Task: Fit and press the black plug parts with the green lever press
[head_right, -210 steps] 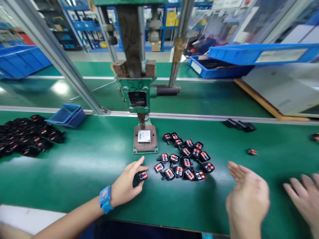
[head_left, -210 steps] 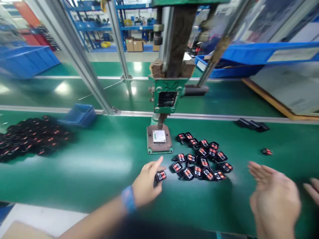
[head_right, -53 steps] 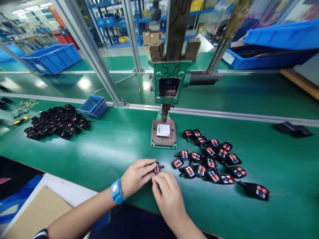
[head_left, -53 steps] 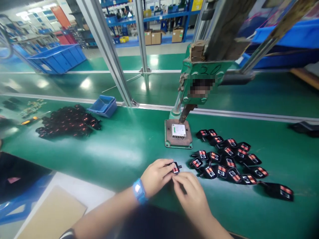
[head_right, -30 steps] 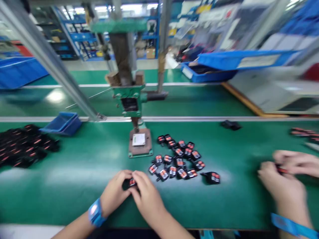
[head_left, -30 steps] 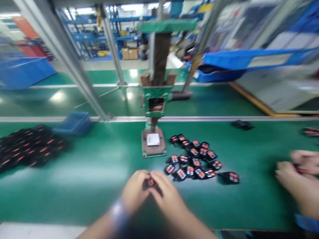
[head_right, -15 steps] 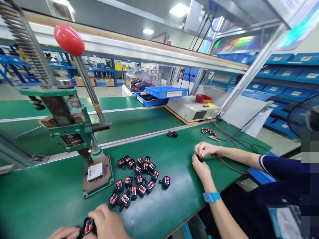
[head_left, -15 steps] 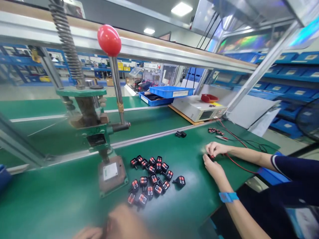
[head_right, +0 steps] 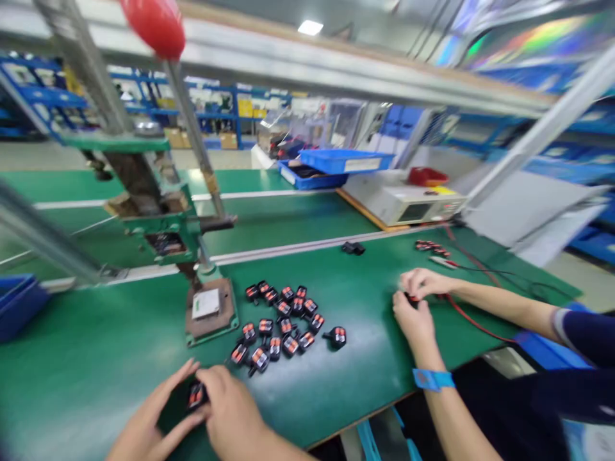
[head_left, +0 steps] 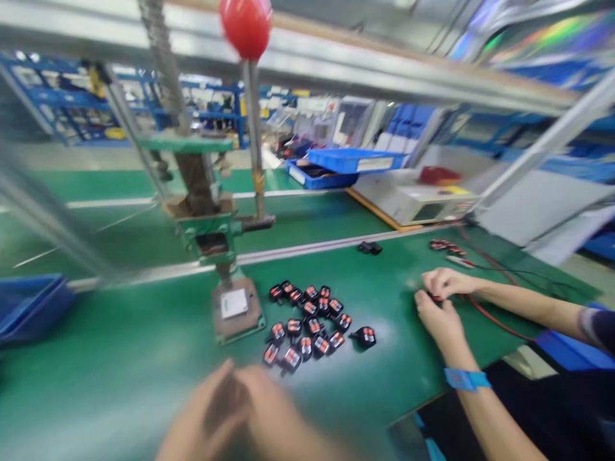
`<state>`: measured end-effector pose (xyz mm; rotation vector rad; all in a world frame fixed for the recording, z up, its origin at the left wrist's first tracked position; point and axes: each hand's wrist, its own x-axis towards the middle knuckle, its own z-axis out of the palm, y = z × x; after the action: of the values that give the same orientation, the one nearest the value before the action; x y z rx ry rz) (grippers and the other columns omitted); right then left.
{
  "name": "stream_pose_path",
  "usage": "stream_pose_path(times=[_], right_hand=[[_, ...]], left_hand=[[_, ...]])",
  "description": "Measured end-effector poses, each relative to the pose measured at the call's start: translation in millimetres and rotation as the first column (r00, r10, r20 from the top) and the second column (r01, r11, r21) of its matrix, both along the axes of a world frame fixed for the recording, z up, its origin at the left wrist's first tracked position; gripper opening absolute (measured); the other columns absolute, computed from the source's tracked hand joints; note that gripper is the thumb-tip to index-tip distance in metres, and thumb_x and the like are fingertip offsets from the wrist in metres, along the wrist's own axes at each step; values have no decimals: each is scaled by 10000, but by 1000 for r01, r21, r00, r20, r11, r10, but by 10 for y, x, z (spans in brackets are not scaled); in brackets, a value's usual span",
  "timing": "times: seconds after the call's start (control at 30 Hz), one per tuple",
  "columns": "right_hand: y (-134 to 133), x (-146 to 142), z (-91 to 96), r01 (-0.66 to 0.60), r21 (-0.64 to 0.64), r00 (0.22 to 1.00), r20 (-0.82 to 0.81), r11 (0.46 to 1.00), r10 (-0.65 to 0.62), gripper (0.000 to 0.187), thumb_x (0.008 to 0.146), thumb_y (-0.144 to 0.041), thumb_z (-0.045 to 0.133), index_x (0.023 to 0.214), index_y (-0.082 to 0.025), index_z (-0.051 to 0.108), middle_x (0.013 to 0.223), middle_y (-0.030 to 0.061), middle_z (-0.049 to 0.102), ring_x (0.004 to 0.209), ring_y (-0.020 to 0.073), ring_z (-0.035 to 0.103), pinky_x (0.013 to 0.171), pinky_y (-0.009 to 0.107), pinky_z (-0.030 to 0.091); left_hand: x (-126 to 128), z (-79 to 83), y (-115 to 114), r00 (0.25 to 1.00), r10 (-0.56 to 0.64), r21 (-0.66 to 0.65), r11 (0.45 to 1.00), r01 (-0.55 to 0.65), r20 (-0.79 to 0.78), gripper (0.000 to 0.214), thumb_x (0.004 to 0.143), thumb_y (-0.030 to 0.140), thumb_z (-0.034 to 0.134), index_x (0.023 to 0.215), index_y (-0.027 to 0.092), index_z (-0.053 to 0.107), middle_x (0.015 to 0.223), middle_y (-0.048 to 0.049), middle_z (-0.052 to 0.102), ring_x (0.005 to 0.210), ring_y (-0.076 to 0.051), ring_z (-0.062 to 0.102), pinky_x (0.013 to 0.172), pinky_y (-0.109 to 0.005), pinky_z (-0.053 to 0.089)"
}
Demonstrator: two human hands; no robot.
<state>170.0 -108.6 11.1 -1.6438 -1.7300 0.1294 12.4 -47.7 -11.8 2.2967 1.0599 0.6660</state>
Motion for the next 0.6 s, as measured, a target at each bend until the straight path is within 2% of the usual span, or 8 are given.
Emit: stream_pose_path(times=[0.1, 0.17, 0.27, 0.37, 0.43, 0.47, 0.53, 0.6], right_hand=[[-149, 10, -94, -118, -83, 991, -67, 990, 113, 285, 827, -278, 431, 1095, -245, 522, 1039, 25, 563, 945, 126, 554, 808, 240, 506], [-283, 73, -173, -154, -76, 985, -89, 985, 147, 275, 807, -247, 474, 1073, -205, 527, 1023, 45, 569, 935, 139, 559, 790, 231, 514], [-461, 259, -248, 18, -10, 995, -102, 1000, -19, 152, 804, -235, 500, 934, -172, 549, 858, 50, 594, 732, 111, 584, 629, 180, 512], [-495, 466, -264, 256, -93, 961, -81, 962, -264, 183, 812, -295, 509, 939, -164, 522, 633, -3, 541, 491, 73, 511, 486, 159, 446], [-433, 574, -257, 326, -152, 943, -15, 933, -332, 276, 803, -366, 519, 982, -156, 503, 522, -48, 465, 404, 58, 449, 428, 158, 395], [-390, 616, -252, 339, -156, 940, 24, 928, -339, 315, 798, -400, 518, 990, -151, 498, 495, -60, 438, 390, 55, 436, 417, 158, 379], [-312, 671, -238, 335, -137, 941, 92, 932, -325, 343, 803, -438, 494, 978, -144, 500, 474, -67, 414, 384, 52, 429, 407, 157, 359], [-269, 686, -213, 287, -136, 954, 126, 948, -271, 331, 821, -435, 461, 967, -142, 504, 466, -68, 411, 376, 51, 426, 397, 157, 351]], left_hand=[[39, 121, -77, 996, 47, -86, 995, -54, -79, 424, 753, 314, 519, 1160, 212, 462, 1056, -47, 627, 940, -180, 603, 813, -308, 520], [-139, 120, -48, 984, 124, -95, 986, -136, -129, 413, 747, 331, 523, 1141, 216, 477, 1028, -41, 638, 930, -183, 606, 822, -316, 515], [-698, 62, 55, 917, 344, 3, 936, -351, -200, 464, 739, 409, 525, 1155, 212, 466, 1076, -60, 610, 959, -222, 589, 843, -368, 492], [-1268, 24, 206, 725, 673, 216, 737, -640, -147, 754, 675, 503, 564, 1274, 109, 331, 1214, -162, 483, 988, -297, 549, 837, -421, 469], [-1436, 31, 283, 610, 792, 349, 579, -737, -26, 825, 651, 510, 582, 1281, 50, 313, 1237, -205, 433, 1026, -333, 506, 839, -431, 455], [-1432, 41, 298, 595, 804, 378, 546, -748, 17, 799, 663, 494, 578, 1270, 39, 329, 1224, -210, 438, 1041, -338, 490, 850, -436, 444], [-1271, 67, 268, 655, 755, 377, 598, -707, 30, 661, 713, 443, 547, 1224, 54, 393, 1165, -194, 484, 1046, -323, 483, 875, -453, 419], [-981, 98, 181, 784, 620, 306, 750, -586, -18, 494, 753, 396, 521, 1150, 108, 465, 1091, -152, 537, 1014, -284, 509, 887, -455, 409]])
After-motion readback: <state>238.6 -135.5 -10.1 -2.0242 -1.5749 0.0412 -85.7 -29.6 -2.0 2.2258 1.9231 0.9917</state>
